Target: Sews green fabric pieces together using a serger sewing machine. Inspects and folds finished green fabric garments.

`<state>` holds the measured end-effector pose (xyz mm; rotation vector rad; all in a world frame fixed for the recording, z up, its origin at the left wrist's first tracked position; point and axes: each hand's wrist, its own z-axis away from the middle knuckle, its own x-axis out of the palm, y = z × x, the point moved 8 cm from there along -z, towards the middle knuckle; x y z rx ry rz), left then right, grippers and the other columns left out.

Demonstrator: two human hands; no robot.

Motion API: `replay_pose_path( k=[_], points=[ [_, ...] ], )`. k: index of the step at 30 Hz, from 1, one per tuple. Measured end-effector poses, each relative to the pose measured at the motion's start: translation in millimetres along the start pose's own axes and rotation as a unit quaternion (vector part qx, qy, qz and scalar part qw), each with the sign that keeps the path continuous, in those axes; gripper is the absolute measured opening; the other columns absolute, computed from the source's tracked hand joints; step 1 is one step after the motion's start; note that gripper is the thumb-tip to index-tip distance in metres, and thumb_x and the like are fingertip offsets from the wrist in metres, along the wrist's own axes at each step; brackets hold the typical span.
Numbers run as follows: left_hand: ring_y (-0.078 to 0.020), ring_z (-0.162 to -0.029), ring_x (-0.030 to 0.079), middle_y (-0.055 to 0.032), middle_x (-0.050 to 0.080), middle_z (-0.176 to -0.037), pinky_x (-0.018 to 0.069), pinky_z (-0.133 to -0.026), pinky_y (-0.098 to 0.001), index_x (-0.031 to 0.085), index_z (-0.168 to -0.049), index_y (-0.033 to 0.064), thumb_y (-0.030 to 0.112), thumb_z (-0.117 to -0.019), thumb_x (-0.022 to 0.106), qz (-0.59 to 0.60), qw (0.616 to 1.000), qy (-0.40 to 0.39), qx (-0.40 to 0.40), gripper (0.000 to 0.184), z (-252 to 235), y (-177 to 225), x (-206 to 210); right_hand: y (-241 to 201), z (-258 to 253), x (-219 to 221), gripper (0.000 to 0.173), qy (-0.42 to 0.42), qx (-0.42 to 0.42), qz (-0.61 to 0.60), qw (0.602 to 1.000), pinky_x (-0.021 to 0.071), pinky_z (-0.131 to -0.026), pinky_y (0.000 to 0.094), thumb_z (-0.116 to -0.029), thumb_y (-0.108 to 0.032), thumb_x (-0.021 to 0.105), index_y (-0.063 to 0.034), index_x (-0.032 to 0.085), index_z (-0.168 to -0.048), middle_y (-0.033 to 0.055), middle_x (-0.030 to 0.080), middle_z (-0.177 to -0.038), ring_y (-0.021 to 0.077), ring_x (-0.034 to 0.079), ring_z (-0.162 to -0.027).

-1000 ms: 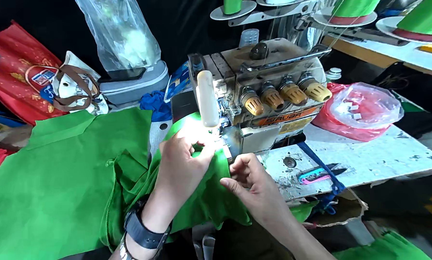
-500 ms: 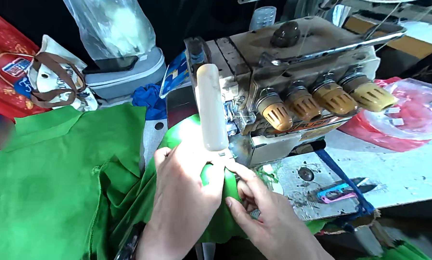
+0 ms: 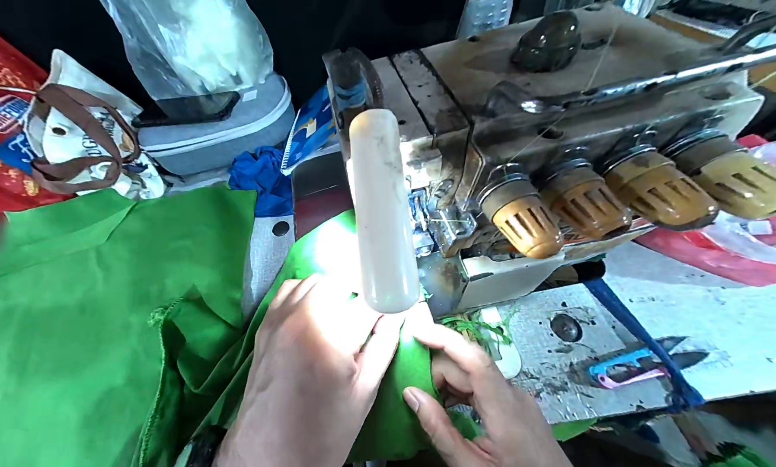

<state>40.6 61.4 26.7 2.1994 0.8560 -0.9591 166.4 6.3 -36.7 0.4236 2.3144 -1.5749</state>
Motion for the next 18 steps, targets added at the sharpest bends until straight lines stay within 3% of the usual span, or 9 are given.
replay_pose_path(
  k=[3,6,7,9,10,13,16,17,18],
  points=[
    [-0.0047,-0.074,0.059,0.0025,0.066,-0.074,0.046,-0.072,-0.0243,0.076,-0.076,0.0142,0.024,-0.0886,0.067,0.018,0.999,0.013,-0.028,0.018,0,-1,-1,0,1,1,0.028,-0.006,-0.004,-0.037,0.999,0.0562,-0.076,0.0204,-0.1017,-0.009,0.06,0.0065,0.057,-0.125,0.0173,0.073,-0.099,0.0115,0.07,-0.081],
    [-0.0024,-0.078,0.067,-0.0035,0.073,-0.08,0.0527,-0.076,-0.0185,0.079,-0.084,0.0087,0.022,-0.0831,0.072,0.039,0.995,0.006,-0.091,0.015,-3,1,-6,0,0,1,0.028,-0.012,-0.002,-0.028,1.0,0.0564,-0.072,0.0194,-0.0996,-0.009,0.063,0.0046,0.056,-0.124,0.014,0.071,-0.092,0.0095,0.068,-0.077],
    [-0.002,-0.083,0.068,-0.0011,0.073,-0.083,0.0531,-0.081,-0.0197,0.08,-0.088,0.0103,0.022,-0.0851,0.071,0.043,0.995,0.002,-0.086,0.015,-2,0,-5,1,0,2,0.029,-0.012,0.003,-0.034,0.999,0.0557,-0.071,0.0207,-0.1007,-0.01,0.062,0.0064,0.057,-0.124,0.0154,0.071,-0.091,0.011,0.068,-0.075],
    [-0.0006,-0.076,0.058,0.0077,0.065,-0.073,0.0435,-0.077,-0.0245,0.077,-0.079,0.015,0.024,-0.0856,0.07,0.043,0.998,0.019,-0.05,0.013,0,-6,-1,3,1,4,0.031,-0.012,0.01,-0.033,0.999,0.0553,-0.071,0.0212,-0.1016,-0.012,0.061,0.0071,0.058,-0.125,0.0156,0.071,-0.091,0.0116,0.067,-0.074],
    [-0.0001,-0.075,0.058,0.0095,0.065,-0.073,0.0428,-0.075,-0.0251,0.078,-0.079,0.0168,0.025,-0.0858,0.07,0.043,0.998,0.022,-0.045,0.013,0,-8,-1,3,1,4,0.03,-0.009,0.011,-0.032,0.999,0.0549,-0.07,0.021,-0.1015,-0.013,0.061,0.0072,0.058,-0.124,0.0157,0.071,-0.091,0.0117,0.066,-0.074],
    [0.0011,-0.087,0.062,0.0104,0.07,-0.084,0.0468,-0.08,-0.0216,0.079,-0.086,0.0184,0.028,-0.0851,0.072,0.075,0.995,0.012,-0.068,0.012,-2,-14,0,6,2,5,0.033,-0.006,0.026,-0.031,0.999,0.0555,-0.07,0.0218,-0.1011,-0.014,0.061,0.0067,0.056,-0.126,0.0124,0.07,-0.087,0.0104,0.066,-0.074],
    [0.0035,-0.086,0.06,0.0122,0.068,-0.084,0.0461,-0.078,-0.0187,0.077,-0.084,0.0196,0.029,-0.0819,0.073,0.098,0.991,0.01,-0.091,0.01,-3,-19,1,5,-2,0,0.033,-0.003,0.012,0.011,1.0,0.055,-0.067,0.0203,-0.1006,-0.015,0.062,0.0087,0.055,-0.123,0.0099,0.065,-0.079,0.0096,0.063,-0.07],
    [0.0034,-0.087,0.06,0.0118,0.068,-0.085,0.0467,-0.079,-0.0183,0.077,-0.086,0.0195,0.029,-0.0834,0.073,0.099,0.991,0.0,-0.094,0.01,-3,-18,0,6,-3,0,0.036,-0.006,0.014,0.031,0.999,0.0549,-0.064,0.0199,-0.0995,-0.016,0.061,0.0065,0.055,-0.127,0.0074,0.064,-0.078,0.0085,0.063,-0.067],
    [0.0022,-0.084,0.062,0.0089,0.069,-0.084,0.0488,-0.077,-0.0179,0.078,-0.087,0.0171,0.027,-0.0844,0.073,0.089,0.992,-0.009,-0.094,0.011,-4,-14,-3,9,-4,1,0.046,-0.011,0.021,0.055,0.998,0.0538,-0.06,0.0194,-0.0973,-0.017,0.059,0.0041,0.053,-0.138,0.0036,0.063,-0.076,0.0066,0.06,-0.063]
  ],
)
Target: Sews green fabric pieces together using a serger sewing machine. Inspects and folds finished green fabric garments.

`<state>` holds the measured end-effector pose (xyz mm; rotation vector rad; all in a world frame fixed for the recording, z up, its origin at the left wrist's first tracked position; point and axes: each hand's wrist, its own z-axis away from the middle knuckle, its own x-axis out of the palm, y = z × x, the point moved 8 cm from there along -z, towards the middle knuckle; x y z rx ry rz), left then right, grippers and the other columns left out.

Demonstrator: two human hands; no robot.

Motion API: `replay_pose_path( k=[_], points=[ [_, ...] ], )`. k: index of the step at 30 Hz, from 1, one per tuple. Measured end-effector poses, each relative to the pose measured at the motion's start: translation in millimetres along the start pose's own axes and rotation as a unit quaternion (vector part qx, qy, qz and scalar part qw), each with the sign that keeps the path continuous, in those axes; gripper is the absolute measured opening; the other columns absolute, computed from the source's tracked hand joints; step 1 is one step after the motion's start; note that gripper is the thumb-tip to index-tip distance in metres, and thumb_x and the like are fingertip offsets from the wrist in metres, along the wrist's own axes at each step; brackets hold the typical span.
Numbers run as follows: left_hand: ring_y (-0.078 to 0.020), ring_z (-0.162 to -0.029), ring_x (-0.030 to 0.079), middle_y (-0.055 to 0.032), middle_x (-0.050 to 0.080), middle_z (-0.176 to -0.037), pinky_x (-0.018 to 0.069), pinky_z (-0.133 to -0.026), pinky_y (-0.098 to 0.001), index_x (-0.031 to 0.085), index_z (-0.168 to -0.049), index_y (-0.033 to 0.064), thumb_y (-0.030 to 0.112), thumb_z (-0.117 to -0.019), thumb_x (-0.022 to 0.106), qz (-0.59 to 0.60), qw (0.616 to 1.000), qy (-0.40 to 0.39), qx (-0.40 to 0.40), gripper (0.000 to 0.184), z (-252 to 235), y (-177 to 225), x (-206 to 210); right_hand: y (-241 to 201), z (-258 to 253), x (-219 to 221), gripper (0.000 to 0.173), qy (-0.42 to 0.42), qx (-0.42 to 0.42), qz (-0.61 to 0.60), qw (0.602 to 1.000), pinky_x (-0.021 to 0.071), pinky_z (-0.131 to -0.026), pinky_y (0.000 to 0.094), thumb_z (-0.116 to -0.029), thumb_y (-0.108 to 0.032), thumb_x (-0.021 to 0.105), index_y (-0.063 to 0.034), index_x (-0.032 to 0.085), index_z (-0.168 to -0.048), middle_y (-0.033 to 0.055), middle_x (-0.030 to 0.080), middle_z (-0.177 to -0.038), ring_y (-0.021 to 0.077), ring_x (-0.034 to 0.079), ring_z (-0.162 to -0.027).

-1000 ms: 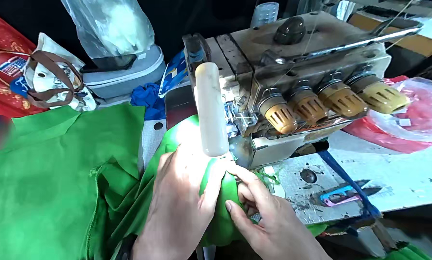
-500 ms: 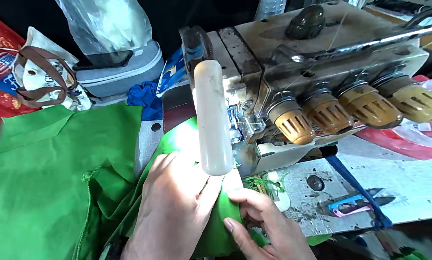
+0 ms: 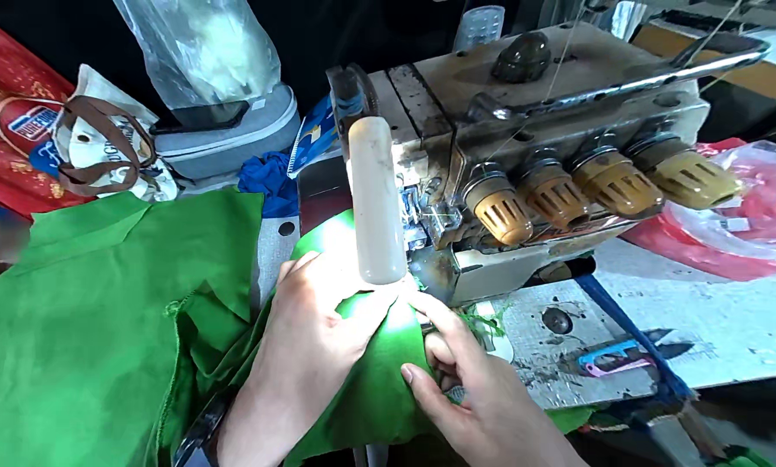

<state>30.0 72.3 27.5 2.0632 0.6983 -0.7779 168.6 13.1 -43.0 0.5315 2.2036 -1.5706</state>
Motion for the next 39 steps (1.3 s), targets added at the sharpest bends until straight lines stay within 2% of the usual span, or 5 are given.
replay_pose_path(
  k=[3,6,12,18,39],
  points=[
    [-0.0119,-0.054,0.059,-0.0069,0.06,-0.059,0.0443,-0.051,-0.0251,0.069,-0.075,0.002,0.012,-0.0844,0.074,-0.045,0.998,-0.009,0.05,0.015,-1,19,-7,-8,-3,0,0.052,-0.054,0.049,0.056,0.996,0.0536,-0.062,0.0258,-0.0997,-0.017,0.054,0.0036,0.046,-0.147,0.0065,0.064,-0.077,0.0127,0.061,-0.063],
    [-0.0022,-0.076,0.062,-0.003,0.067,-0.082,0.0495,-0.071,-0.0177,0.074,-0.089,0.0048,0.022,-0.0861,0.071,-0.01,1.0,0.004,0.008,0.017,-2,9,-2,-13,-3,-1,0.051,-0.057,0.043,0.067,0.995,0.0532,-0.062,0.024,-0.0989,-0.015,0.053,0.0049,0.047,-0.145,0.0062,0.064,-0.076,0.0119,0.061,-0.062],
    [-0.0011,-0.086,0.062,0.0102,0.068,-0.083,0.0496,-0.081,-0.0256,0.078,-0.086,0.0213,0.029,-0.0852,0.069,-0.035,0.998,-0.018,0.044,0.012,-1,3,4,-9,-4,3,0.06,-0.05,0.032,0.069,0.996,0.052,-0.055,0.0234,-0.0953,-0.015,0.054,0.0026,0.041,-0.151,0.0007,0.062,-0.07,0.0086,0.058,-0.057],
    [-0.0043,-0.089,0.064,0.0069,0.07,-0.088,0.05,-0.085,-0.0295,0.079,-0.086,0.0183,0.027,-0.0859,0.069,-0.038,0.997,-0.008,0.06,0.013,-4,4,4,-6,-1,5,0.059,-0.052,0.05,0.042,0.997,0.0521,-0.057,0.0204,-0.0963,-0.015,0.054,0.003,0.041,-0.151,0.0013,0.066,-0.074,0.0057,0.06,-0.059],
    [-0.001,-0.068,0.06,0.0038,0.067,-0.081,0.0478,-0.06,-0.0184,0.073,-0.092,0.0127,0.015,-0.0893,0.073,0.008,0.999,-0.027,0.039,0.003,-11,0,1,10,4,12,0.061,-0.025,0.085,-0.005,0.996,0.0493,-0.057,0.0181,-0.0985,-0.021,0.056,-0.0114,0.04,-0.156,-0.0031,0.06,-0.069,0.0026,0.056,-0.058]
  ],
)
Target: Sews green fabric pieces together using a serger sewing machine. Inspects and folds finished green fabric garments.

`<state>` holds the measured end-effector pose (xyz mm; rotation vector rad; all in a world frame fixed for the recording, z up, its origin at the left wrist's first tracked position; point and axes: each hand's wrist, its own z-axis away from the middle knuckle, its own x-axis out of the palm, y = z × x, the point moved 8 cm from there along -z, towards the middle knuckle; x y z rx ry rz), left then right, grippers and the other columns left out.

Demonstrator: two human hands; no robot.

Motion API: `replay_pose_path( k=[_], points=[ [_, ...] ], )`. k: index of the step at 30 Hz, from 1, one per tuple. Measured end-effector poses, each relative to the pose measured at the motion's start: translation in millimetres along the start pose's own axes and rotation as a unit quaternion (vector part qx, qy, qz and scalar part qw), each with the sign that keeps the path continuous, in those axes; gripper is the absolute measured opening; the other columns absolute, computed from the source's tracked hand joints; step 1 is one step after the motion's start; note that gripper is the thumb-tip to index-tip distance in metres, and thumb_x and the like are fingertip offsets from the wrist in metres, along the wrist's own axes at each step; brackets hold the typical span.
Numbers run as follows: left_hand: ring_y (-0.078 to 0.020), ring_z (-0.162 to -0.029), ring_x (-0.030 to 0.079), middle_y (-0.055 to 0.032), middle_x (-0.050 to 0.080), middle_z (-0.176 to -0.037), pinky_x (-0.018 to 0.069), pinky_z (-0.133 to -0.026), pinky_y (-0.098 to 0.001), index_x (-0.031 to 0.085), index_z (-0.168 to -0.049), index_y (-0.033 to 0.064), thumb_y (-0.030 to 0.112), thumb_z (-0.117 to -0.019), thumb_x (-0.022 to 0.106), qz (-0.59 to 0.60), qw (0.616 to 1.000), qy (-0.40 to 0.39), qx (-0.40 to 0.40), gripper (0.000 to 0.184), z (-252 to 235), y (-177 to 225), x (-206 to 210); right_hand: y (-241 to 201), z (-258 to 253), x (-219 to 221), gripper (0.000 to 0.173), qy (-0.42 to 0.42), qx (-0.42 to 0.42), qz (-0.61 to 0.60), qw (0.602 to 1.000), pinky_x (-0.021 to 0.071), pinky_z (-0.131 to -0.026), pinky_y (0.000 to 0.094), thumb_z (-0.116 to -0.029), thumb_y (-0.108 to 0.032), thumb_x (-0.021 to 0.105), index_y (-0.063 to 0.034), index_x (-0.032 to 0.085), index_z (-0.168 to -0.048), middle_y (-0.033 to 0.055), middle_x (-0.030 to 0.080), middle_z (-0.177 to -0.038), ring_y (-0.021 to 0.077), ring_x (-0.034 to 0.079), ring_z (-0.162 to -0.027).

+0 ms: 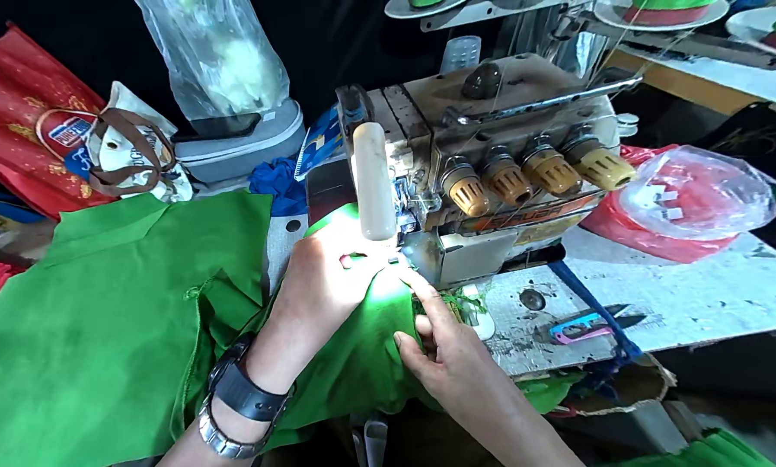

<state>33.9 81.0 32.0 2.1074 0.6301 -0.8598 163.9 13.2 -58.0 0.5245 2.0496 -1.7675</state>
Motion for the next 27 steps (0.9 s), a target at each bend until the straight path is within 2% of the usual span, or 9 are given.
replay_pose_path(
  k=[3,7,10,13,15,19,21,24,27],
  points=[
    [-0.0046,-0.078,0.061,0.0002,0.067,-0.091,0.0498,-0.07,-0.0207,0.074,-0.093,0.0119,0.011,-0.0882,0.071,-0.012,0.999,0.021,0.023,0.006,2,5,0,2,0,1,0.062,-0.002,-0.002,-0.003,1.0,0.0501,-0.058,0.0187,-0.0989,-0.021,0.056,-0.0139,0.038,-0.158,-0.0032,0.06,-0.069,0.0028,0.057,-0.059],
    [0.0006,-0.076,0.059,0.0032,0.068,-0.089,0.0473,-0.067,-0.0141,0.076,-0.092,0.0126,0.011,-0.088,0.073,0.01,0.999,0.039,0.037,0.005,3,4,1,3,-1,1,0.059,0.009,-0.014,-0.003,1.0,0.0484,-0.057,0.0172,-0.0985,-0.021,0.055,-0.0111,0.041,-0.156,-0.0039,0.057,-0.067,0.0021,0.054,-0.058],
    [0.0012,-0.077,0.059,0.0036,0.067,-0.087,0.0471,-0.068,-0.0138,0.075,-0.09,0.0121,0.013,-0.0882,0.073,0.013,0.998,0.045,0.049,0.004,3,4,3,3,-1,1,0.06,0.008,-0.014,-0.003,1.0,0.048,-0.057,0.0172,-0.0985,-0.02,0.055,-0.0102,0.041,-0.156,-0.0034,0.057,-0.067,0.0025,0.054,-0.058],
    [-0.0025,-0.091,0.064,0.0042,0.071,-0.095,0.0506,-0.081,-0.0224,0.079,-0.099,0.0149,0.016,-0.0901,0.071,0.01,0.998,0.037,0.045,0.012,5,2,5,2,-1,1,0.059,0.01,-0.016,0.002,1.0,0.048,-0.057,0.0176,-0.0984,-0.02,0.055,-0.0089,0.042,-0.155,-0.0028,0.057,-0.067,0.0029,0.054,-0.057],
    [-0.0073,-0.097,0.064,0.0036,0.072,-0.098,0.0487,-0.088,-0.031,0.08,-0.099,0.0151,0.017,-0.091,0.069,0.008,0.998,0.034,0.044,0.013,8,1,7,3,-1,1,0.06,0.011,-0.02,0.002,1.0,0.0484,-0.058,0.0173,-0.0986,-0.02,0.055,-0.009,0.042,-0.156,-0.0029,0.058,-0.067,0.0026,0.055,-0.058],
    [-0.0127,-0.099,0.065,-0.0006,0.073,-0.099,0.0482,-0.09,-0.0351,0.08,-0.099,0.0117,0.016,-0.0921,0.068,-0.016,0.997,0.05,0.065,0.014,12,2,9,8,4,3,0.062,0.024,-0.015,-0.052,0.998,0.0546,-0.064,0.0184,-0.0991,-0.021,0.059,-0.0143,0.037,-0.156,-0.0027,0.069,-0.08,0.0021,0.065,-0.067],
    [-0.0178,-0.099,0.064,-0.0055,0.072,-0.101,0.0488,-0.09,-0.0372,0.079,-0.1,0.0088,0.016,-0.094,0.065,-0.042,0.994,0.055,0.087,0.017,15,6,10,12,11,1,0.065,0.054,-0.031,-0.102,0.993,0.0566,-0.065,0.0181,-0.0984,-0.021,0.063,-0.0175,0.034,-0.157,-0.0037,0.071,-0.082,0.0017,0.067,-0.069],
    [-0.025,-0.106,0.063,-0.0094,0.071,-0.112,0.0476,-0.094,-0.0432,0.077,-0.111,0.008,0.025,-0.0977,0.061,-0.072,0.992,0.038,0.1,0.027,22,9,16,17,25,-3,0.069,0.077,-0.072,-0.127,0.986,0.0575,-0.065,0.0176,-0.0973,-0.021,0.067,-0.0128,0.033,-0.156,-0.0043,0.067,-0.081,0.0015,0.065,-0.069],
    [-0.0313,-0.114,0.062,-0.013,0.068,-0.121,0.0473,-0.099,-0.0502,0.073,-0.12,0.0078,0.048,-0.0982,0.059,-0.104,0.992,0.029,0.063,0.048,33,11,21,20,40,-5,0.065,0.06,-0.08,-0.121,0.988,0.0577,-0.067,0.0185,-0.0981,-0.017,0.067,-0.0004,0.034,-0.151,-0.0004,0.068,-0.085,0.0018,0.065,-0.072]
  ],
)
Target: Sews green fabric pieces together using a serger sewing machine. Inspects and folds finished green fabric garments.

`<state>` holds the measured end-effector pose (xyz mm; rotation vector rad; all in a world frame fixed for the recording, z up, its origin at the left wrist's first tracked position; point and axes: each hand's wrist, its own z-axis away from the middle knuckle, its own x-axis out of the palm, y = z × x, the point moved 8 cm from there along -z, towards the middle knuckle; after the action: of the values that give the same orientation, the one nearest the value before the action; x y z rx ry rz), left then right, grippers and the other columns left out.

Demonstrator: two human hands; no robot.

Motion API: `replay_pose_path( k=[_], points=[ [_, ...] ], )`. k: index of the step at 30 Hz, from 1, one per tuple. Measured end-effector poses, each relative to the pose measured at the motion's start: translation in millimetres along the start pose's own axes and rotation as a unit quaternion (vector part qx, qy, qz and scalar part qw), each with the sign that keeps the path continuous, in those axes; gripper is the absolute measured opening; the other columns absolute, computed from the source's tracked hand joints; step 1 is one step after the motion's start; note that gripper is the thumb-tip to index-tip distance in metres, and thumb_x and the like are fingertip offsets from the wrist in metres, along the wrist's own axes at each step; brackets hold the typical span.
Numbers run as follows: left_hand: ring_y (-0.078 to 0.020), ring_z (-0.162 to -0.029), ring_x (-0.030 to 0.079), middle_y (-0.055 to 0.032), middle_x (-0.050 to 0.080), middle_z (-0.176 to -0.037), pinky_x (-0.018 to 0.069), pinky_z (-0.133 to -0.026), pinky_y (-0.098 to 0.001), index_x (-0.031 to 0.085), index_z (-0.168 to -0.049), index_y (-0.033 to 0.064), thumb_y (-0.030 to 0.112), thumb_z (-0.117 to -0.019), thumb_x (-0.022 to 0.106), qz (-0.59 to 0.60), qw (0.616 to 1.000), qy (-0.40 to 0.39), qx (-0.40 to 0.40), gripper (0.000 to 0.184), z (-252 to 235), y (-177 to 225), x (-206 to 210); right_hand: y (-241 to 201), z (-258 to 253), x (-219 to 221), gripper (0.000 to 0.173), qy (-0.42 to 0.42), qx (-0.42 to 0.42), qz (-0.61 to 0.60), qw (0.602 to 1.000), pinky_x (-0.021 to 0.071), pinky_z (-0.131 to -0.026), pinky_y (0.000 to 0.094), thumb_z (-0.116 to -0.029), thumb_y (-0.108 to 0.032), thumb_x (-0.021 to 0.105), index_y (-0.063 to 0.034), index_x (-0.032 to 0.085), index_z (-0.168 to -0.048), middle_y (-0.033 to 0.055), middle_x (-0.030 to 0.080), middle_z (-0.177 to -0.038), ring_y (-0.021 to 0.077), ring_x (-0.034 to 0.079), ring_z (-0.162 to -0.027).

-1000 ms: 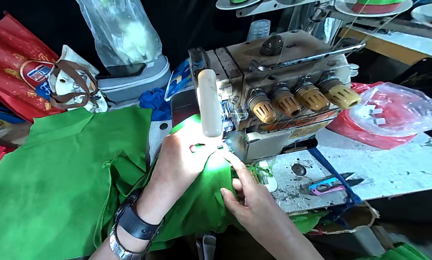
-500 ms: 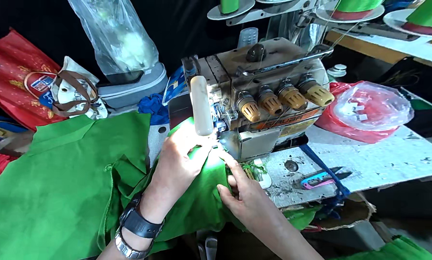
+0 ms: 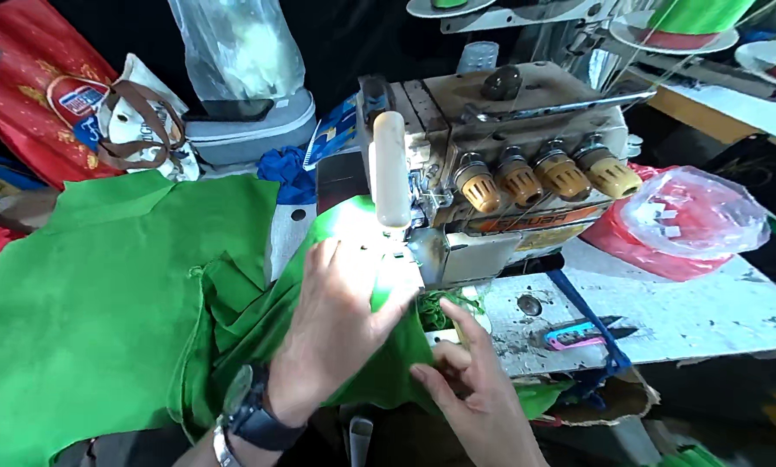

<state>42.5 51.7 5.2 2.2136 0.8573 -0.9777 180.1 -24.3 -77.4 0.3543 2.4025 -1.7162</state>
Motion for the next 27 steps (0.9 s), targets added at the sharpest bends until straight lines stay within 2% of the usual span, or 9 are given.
replay_pose_path(
  k=[3,6,10,12,15,18,21,24,27],
  points=[
    [-0.0383,-0.119,0.06,-0.0191,0.068,-0.12,0.0402,-0.106,-0.0594,0.074,-0.11,0.0031,0.062,-0.0954,0.054,-0.056,0.997,0.001,-0.046,0.064,15,3,8,-6,13,1,0.062,-0.027,0.032,-0.037,0.998,0.0574,-0.071,0.0214,-0.0971,-0.009,0.067,0.0112,0.035,-0.146,0.0037,0.069,-0.086,0.0032,0.065,-0.074],
    [-0.0379,-0.124,0.061,-0.0196,0.069,-0.123,0.0367,-0.11,-0.0639,0.075,-0.108,0.0,0.068,-0.0947,0.05,-0.09,0.994,0.002,-0.066,0.073,22,7,13,-9,17,0,0.06,-0.021,0.026,-0.072,0.997,0.0577,-0.075,0.0204,-0.097,-0.006,0.067,0.01,0.035,-0.144,0.0022,0.069,-0.087,0.0021,0.066,-0.078],
    [-0.0396,-0.127,0.059,-0.021,0.066,-0.13,0.039,-0.109,-0.0599,0.069,-0.126,-0.0002,0.069,-0.0966,0.043,-0.101,0.993,-0.014,-0.062,0.079,13,8,11,-5,9,-1,0.057,0.0,0.034,-0.078,0.996,0.057,-0.072,0.0202,-0.0988,-0.014,0.067,0.0131,0.037,-0.14,0.0042,0.069,-0.088,0.0018,0.065,-0.075],
    [-0.0389,-0.124,0.059,-0.0202,0.066,-0.129,0.0395,-0.108,-0.058,0.068,-0.13,0.0007,0.069,-0.0962,0.043,-0.097,0.993,-0.008,-0.063,0.08,7,6,8,-3,4,-1,0.059,-0.001,0.031,-0.082,0.996,0.0575,-0.072,0.0183,-0.0981,-0.015,0.068,0.0068,0.037,-0.143,-0.0001,0.069,-0.088,0.0003,0.066,-0.076],
    [-0.0407,-0.117,0.062,-0.0225,0.069,-0.119,0.0431,-0.103,-0.0591,0.073,-0.113,-0.0009,0.069,-0.0925,0.052,-0.067,0.996,0.001,-0.062,0.076,0,0,6,2,-6,1,0.058,0.011,0.029,-0.082,0.996,0.0561,-0.067,0.0155,-0.0975,-0.02,0.068,-0.0006,0.04,-0.144,-0.0041,0.068,-0.085,-0.001,0.064,-0.072],
    [-0.0383,-0.118,0.059,-0.0192,0.065,-0.126,0.0425,-0.1,-0.0594,0.066,-0.13,0.0026,0.063,-0.0929,0.059,-0.01,0.998,-0.024,-0.051,0.071,-12,-10,3,7,-17,-3,0.048,0.023,0.05,-0.075,0.996,0.0558,-0.063,0.0163,-0.0959,-0.026,0.071,-0.0143,0.049,-0.137,-0.0065,0.068,-0.08,0.0014,0.064,-0.068],
    [-0.0367,-0.127,0.053,-0.0182,0.059,-0.138,0.0388,-0.104,-0.0585,0.065,-0.13,0.0041,0.051,-0.0889,0.072,0.099,0.993,-0.048,-0.052,0.062,-21,-28,-2,1,-21,-6,0.033,0.021,0.073,-0.043,0.996,0.0562,-0.064,0.0164,-0.0914,-0.022,0.075,-0.0154,0.06,-0.12,-0.008,0.07,-0.081,0.0007,0.066,-0.071],
    [-0.0259,-0.149,0.034,-0.0147,0.033,-0.163,0.0319,-0.121,-0.0442,0.041,-0.153,0.0029,0.054,-0.0959,0.063,0.218,0.965,-0.055,-0.132,0.08,-7,-61,-10,0,-14,-8,0.026,0.016,0.084,-0.091,0.992,0.0586,-0.071,0.0174,-0.0894,-0.012,0.075,-0.0123,0.065,-0.113,-0.004,0.072,-0.092,0.004,0.069,-0.081],
    [-0.0132,-0.142,0.044,-0.0049,0.04,-0.16,0.0411,-0.116,-0.0402,0.026,-0.162,0.0172,0.066,-0.0956,0.054,0.288,0.913,-0.124,-0.261,0.087,30,-93,-6,9,2,-7,0.036,-0.001,0.134,-0.176,0.975,0.0623,-0.074,0.0237,-0.0862,-0.006,0.077,-0.0105,0.065,-0.119,0.0018,0.073,-0.103,0.0106,0.072,-0.087]
  ],
)
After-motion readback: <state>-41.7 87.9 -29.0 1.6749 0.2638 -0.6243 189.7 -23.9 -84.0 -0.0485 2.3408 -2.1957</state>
